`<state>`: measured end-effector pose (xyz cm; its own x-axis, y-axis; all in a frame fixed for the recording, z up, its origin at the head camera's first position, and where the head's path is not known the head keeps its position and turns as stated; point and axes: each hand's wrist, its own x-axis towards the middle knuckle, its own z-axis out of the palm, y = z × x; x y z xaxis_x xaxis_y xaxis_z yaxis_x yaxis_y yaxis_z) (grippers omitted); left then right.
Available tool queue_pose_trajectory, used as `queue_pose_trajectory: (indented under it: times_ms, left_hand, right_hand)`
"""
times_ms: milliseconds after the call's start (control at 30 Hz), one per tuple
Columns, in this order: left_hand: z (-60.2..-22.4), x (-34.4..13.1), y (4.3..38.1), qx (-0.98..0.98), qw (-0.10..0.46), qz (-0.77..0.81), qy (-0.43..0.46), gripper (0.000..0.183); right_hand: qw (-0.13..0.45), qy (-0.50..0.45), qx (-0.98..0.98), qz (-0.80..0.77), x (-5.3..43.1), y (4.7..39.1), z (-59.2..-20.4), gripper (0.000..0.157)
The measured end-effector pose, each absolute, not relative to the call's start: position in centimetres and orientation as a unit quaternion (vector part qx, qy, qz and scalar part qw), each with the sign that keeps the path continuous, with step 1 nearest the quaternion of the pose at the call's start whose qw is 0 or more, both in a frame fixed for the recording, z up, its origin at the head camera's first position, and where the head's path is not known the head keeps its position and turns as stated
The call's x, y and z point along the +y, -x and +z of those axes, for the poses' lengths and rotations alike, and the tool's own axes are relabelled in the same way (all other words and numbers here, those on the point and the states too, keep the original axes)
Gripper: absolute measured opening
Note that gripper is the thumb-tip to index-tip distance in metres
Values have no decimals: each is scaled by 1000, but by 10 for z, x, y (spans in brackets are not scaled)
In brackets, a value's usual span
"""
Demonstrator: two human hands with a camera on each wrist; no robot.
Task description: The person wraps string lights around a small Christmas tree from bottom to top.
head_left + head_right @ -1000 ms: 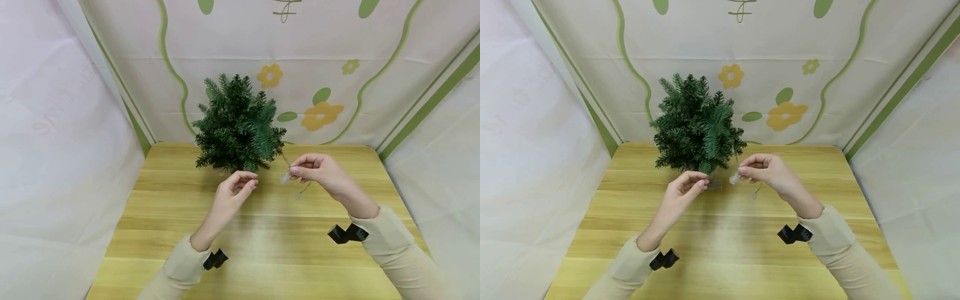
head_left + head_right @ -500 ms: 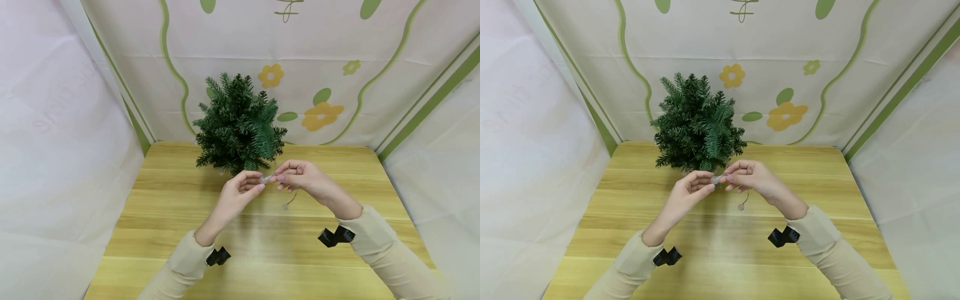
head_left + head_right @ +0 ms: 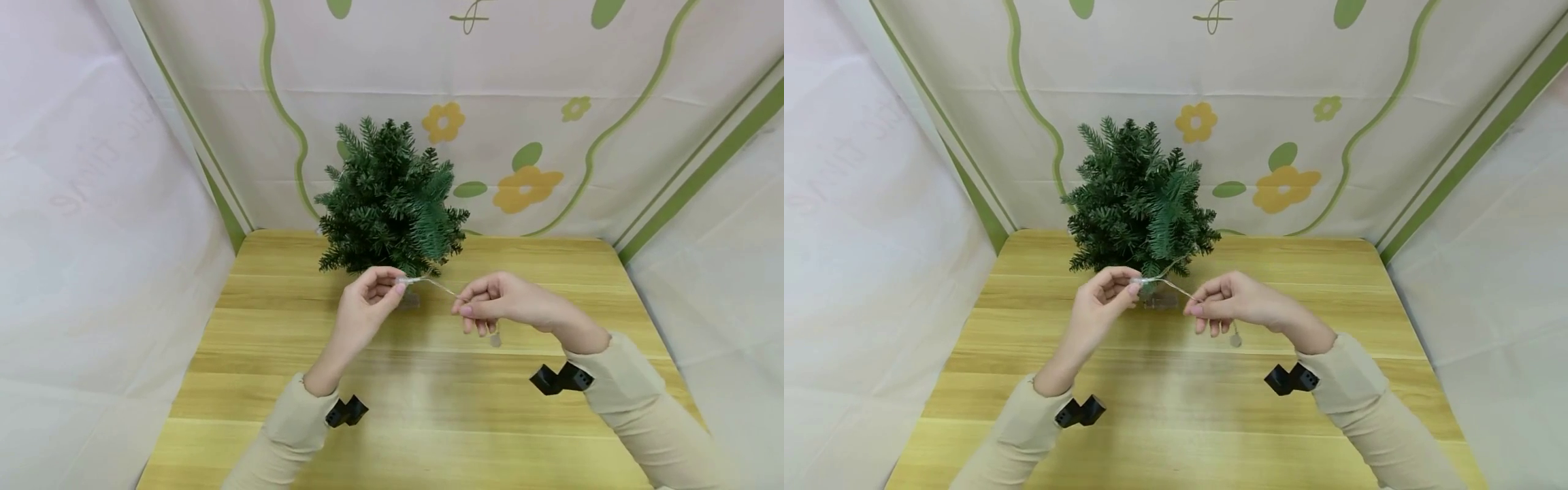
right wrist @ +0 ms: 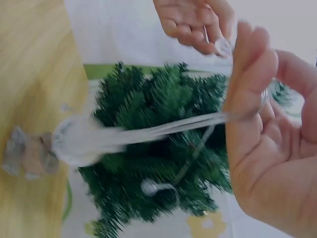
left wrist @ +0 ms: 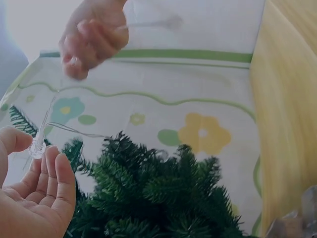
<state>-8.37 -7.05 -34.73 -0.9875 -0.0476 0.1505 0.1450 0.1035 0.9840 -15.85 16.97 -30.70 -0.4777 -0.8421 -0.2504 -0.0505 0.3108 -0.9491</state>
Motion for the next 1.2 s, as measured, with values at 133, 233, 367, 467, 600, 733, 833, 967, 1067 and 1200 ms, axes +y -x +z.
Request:
queue_pose_trajectory:
  times_ms: [133, 233, 367, 467, 600, 733, 833, 967, 1067, 1200]
  left_hand:
    - [-342, -66, 83, -740, 114, -663, -3, 21]
    - [-339, -65, 83, -741, 130, -659, -23, 22]
    - [-336, -72, 82, -743, 128, -656, -27, 23]
    - [-334, -77, 80, -741, 126, -659, -19, 23]
    - [-333, -83, 77, -737, 131, -663, -2, 23]
    - [-334, -88, 76, -733, 135, -667, 1, 22]
    - [-335, -87, 76, -724, 131, -678, -11, 22]
    - [-338, -87, 77, -700, 122, -703, -31, 24]
    - [-342, -87, 77, -688, 127, -714, -31, 29]
    - [-346, -87, 75, -698, 138, -702, -26, 33]
  right_hand:
    - [412, 370, 699, -453, 192, 177, -293, 25]
    - [406, 395, 705, -427, 205, 188, -281, 20]
    - [394, 436, 707, -395, 212, 193, -263, 17]
    - [382, 467, 707, -369, 214, 195, -248, 15]
    - [349, 506, 713, -338, 211, 196, -228, 14]
    - [298, 553, 720, -294, 202, 197, -209, 21]
    - [272, 587, 723, -243, 192, 199, -191, 29]
    - [233, 631, 712, -200, 176, 199, -173, 32]
    - [199, 622, 728, -209, 162, 199, -167, 26]
    - [200, 575, 749, -262, 145, 200, -162, 7]
